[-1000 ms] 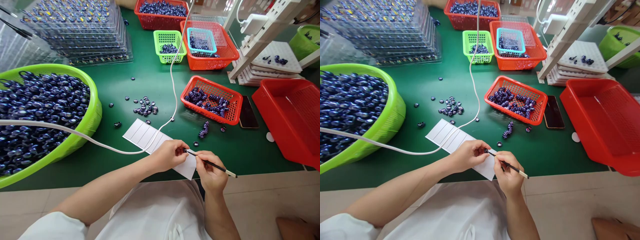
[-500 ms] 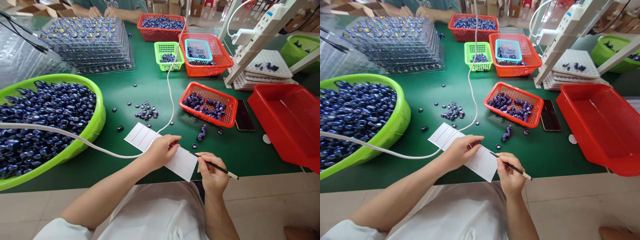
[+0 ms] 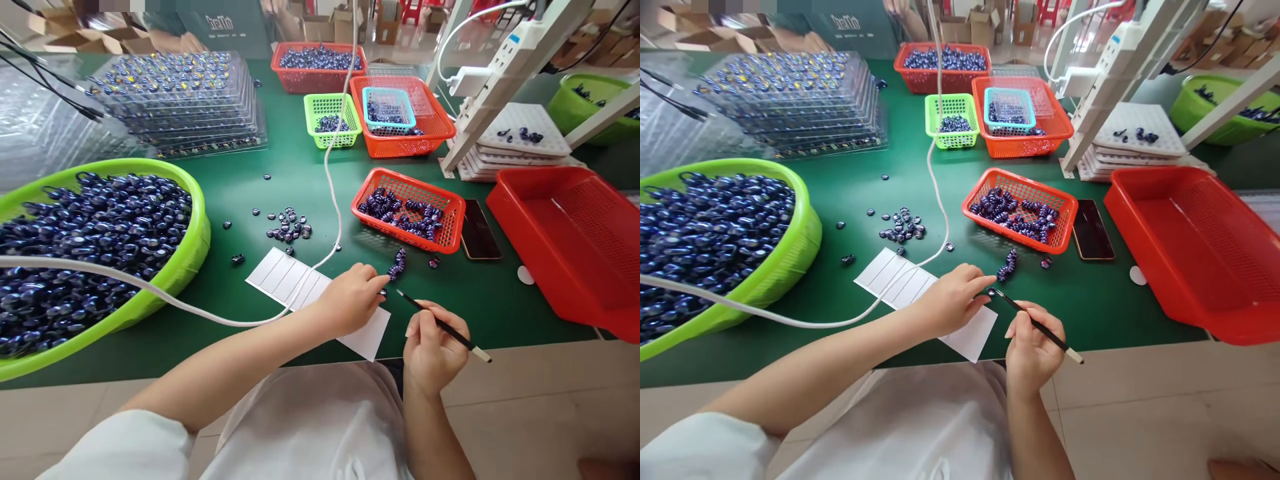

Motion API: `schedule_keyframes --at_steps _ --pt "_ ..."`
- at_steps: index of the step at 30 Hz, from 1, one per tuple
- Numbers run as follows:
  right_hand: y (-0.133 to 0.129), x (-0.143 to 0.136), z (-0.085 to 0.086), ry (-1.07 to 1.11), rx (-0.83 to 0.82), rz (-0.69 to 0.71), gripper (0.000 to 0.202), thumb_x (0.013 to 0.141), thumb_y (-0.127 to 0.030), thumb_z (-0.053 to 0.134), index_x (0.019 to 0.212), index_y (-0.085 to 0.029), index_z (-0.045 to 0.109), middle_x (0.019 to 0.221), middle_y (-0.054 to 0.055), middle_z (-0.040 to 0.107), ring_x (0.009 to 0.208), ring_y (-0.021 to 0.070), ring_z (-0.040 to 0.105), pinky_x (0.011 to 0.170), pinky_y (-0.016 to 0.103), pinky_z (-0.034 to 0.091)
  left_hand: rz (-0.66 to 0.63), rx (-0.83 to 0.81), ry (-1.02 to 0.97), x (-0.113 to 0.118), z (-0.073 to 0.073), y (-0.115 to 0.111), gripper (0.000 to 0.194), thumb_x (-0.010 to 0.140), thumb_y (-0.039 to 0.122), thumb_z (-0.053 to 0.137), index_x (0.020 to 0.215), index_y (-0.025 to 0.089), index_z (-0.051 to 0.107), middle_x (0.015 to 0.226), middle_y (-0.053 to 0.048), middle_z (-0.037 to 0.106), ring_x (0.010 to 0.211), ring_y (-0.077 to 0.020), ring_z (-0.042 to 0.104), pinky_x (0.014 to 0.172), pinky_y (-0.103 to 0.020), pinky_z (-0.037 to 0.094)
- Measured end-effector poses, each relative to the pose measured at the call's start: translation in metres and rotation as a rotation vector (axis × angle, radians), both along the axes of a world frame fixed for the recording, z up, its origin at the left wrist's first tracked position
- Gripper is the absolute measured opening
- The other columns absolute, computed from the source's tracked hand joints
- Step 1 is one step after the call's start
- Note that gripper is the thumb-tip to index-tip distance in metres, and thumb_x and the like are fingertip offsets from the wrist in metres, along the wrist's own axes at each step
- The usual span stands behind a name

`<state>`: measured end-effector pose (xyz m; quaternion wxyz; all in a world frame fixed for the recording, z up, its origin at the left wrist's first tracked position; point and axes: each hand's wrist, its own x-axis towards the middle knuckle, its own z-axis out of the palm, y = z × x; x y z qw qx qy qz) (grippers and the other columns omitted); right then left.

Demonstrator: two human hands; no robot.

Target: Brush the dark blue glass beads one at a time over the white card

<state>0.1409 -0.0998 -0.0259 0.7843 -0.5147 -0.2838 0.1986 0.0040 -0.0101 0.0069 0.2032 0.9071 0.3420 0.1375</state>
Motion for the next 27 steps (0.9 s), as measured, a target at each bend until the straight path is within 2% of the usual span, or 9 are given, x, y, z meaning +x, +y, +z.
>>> schedule_keyframes --at_steps 3,6,11,14,17,20,23,27 --pt "-0.001 0.000 -0.002 0.007 -0.001 0.001 0.012 0.082 -0.014 0.073 0.089 -0.018 0.064 0.089 0.002 0.073 0.045 0.0061 0.055 0.041 0.022 0.044 0.012 -0.041 0.037 0.014 -0.010 0.005 0.024 0.092 0.027 0.067 0.112 0.014 0.068 0.102 -0.011 0.066 0.097 -0.0259 0.061 0.084 -0.038 0.055" --pt "-0.002 0.000 -0.001 0.007 -0.026 0.006 0.012 0.082 -0.015 0.073 0.089 -0.019 0.063 0.090 0.002 0.073 0.046 0.0062 0.055 0.042 0.022 0.044 0.038 -0.021 0.050 0.018 -0.015 0.007 0.017 0.096 0.029 0.063 0.102 0.015 0.070 0.097 -0.009 0.065 0.095 -0.0247 0.063 0.083 -0.036 0.055" --pt "-0.001 -0.001 0.000 -0.021 -0.048 0.015 0.013 0.083 -0.017 0.074 0.088 -0.020 0.062 0.090 0.002 0.073 0.046 0.0062 0.054 0.043 0.023 0.045 -0.046 0.058 0.165 0.019 -0.013 0.006 0.021 0.098 0.022 0.052 0.092 0.013 0.070 0.089 -0.011 0.066 0.084 -0.0249 0.064 0.069 -0.034 0.054" --pt "0.000 -0.001 -0.001 -0.017 -0.047 0.031 0.012 0.083 -0.017 0.073 0.088 -0.020 0.063 0.089 0.002 0.073 0.046 0.0065 0.054 0.043 0.023 0.045 -0.080 0.073 0.167 0.014 -0.013 0.008 0.022 0.097 0.016 0.049 0.088 0.012 0.069 0.085 -0.012 0.066 0.080 -0.0246 0.065 0.069 -0.035 0.054" --pt "0.000 0.001 -0.002 0.003 -0.054 0.070 0.012 0.083 -0.017 0.074 0.089 -0.020 0.063 0.090 0.003 0.074 0.046 0.0066 0.055 0.044 0.023 0.045 -0.027 0.088 0.023 -0.003 -0.014 0.009 0.022 0.097 0.014 0.048 0.091 0.012 0.069 0.087 -0.012 0.068 0.084 -0.0244 0.067 0.073 -0.036 0.056" --pt "-0.002 0.005 -0.002 0.001 -0.123 0.167 0.011 0.082 -0.018 0.075 0.087 -0.020 0.065 0.090 0.003 0.074 0.048 0.0068 0.056 0.044 0.022 0.045 0.021 0.107 -0.161 -0.033 -0.014 -0.002 0.020 0.096 0.012 0.048 0.099 0.013 0.067 0.094 -0.012 0.070 0.087 -0.0224 0.067 0.076 -0.033 0.056" --pt "-0.007 0.009 0.001 -0.082 -0.322 0.370 0.010 0.082 -0.022 0.076 0.087 -0.019 0.067 0.089 0.003 0.075 0.049 0.0076 0.057 0.045 0.022 0.046 0.000 0.069 -0.243 -0.067 -0.011 -0.025 0.020 0.095 0.011 0.048 0.105 0.012 0.065 0.095 -0.012 0.068 0.085 -0.0211 0.065 0.072 -0.031 0.054" --pt "-0.011 0.009 0.008 -0.243 -0.604 0.708 0.012 0.085 -0.031 0.073 0.090 -0.020 0.070 0.076 0.001 0.070 0.052 0.0101 0.056 0.045 0.021 0.045 -0.120 -0.016 -0.168 -0.098 -0.009 -0.056 0.033 0.094 0.005 0.043 0.119 0.014 0.062 0.089 -0.009 0.065 0.077 -0.0187 0.058 0.065 -0.029 0.050"
